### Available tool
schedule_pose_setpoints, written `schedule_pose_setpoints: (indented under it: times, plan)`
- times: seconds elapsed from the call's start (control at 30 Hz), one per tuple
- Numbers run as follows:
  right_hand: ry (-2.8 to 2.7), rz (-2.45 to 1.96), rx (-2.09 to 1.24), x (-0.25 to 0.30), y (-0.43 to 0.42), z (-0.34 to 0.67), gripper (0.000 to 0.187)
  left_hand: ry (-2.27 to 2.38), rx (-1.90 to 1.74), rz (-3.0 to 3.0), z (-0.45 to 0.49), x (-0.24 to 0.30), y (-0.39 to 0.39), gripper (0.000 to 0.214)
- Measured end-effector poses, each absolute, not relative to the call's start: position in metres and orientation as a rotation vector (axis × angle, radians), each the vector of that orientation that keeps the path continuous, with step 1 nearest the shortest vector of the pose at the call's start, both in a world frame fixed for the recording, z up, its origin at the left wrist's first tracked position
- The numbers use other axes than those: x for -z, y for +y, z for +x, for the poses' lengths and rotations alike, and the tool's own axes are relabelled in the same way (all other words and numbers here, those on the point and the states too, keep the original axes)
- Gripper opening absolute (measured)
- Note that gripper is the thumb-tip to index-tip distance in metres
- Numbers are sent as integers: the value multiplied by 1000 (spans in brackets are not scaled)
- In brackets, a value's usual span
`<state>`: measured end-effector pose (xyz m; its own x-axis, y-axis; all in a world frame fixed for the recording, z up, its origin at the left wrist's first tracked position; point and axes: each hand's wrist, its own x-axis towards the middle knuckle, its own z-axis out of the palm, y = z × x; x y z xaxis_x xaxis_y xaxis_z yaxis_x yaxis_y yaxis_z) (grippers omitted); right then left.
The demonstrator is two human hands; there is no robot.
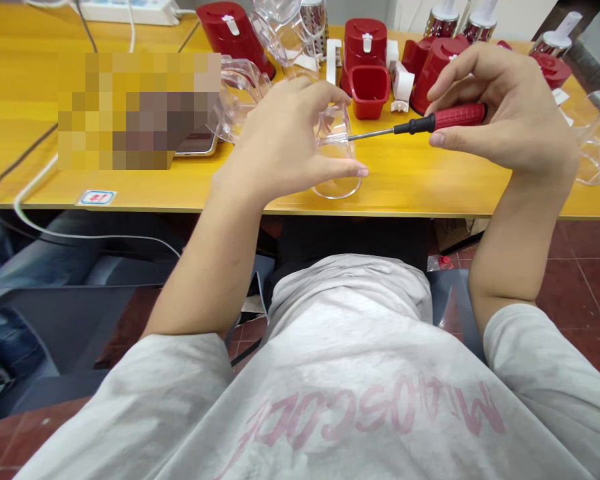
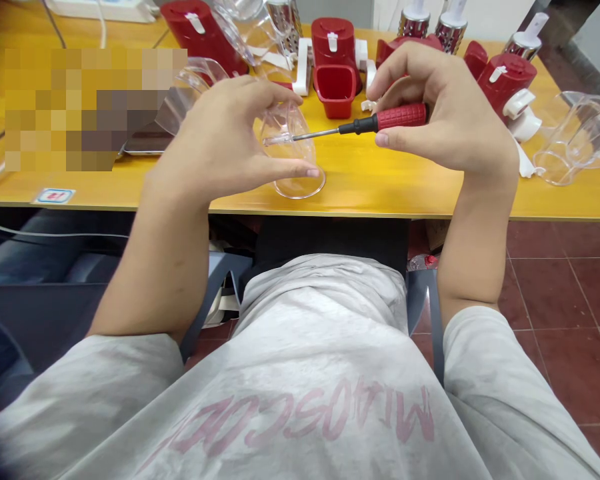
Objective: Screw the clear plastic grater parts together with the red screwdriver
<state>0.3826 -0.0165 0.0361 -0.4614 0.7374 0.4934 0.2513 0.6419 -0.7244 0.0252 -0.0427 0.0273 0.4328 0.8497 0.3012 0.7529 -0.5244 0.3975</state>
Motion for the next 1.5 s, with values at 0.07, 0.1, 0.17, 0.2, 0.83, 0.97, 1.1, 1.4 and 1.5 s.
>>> schedule_pose_setpoints:
  times: [0.07,0.1,0.17,0.2,0.83,0.97,1.1,1.4,1.5]
  plan:
    - [-2015,-800,-717,-38,-18,381,43,1398,-725,2468,26,-28,-44,94]
    - [-2012,-798,-723,-39,-19,381,43,1391,-734,2464,26,-28,-44,91]
    - [-2005,-781,-738,-39,-21,380,42,1385,-745,2461,26,-28,-45,88]
    - [-2003,-777,-745,-39,-21,380,41,1386,-749,2460,26,-28,-44,89]
    - [-1947,-839,-566,-39,-19,393,32,1337,-809,2423,27,-32,-52,68]
    - [-1762,-821,-617,-32,-10,387,40,1307,-825,2429,25,-32,-51,68]
    - [-1666,-752,-654,-28,-5,371,36,1263,-833,2478,17,-29,-44,70]
    - [-1903,-930,-498,-37,-21,397,26,1253,-664,2534,12,-35,-49,72]
    - [-2012,-1032,-439,-40,-25,406,25,1277,-687,2536,18,-37,-53,76]
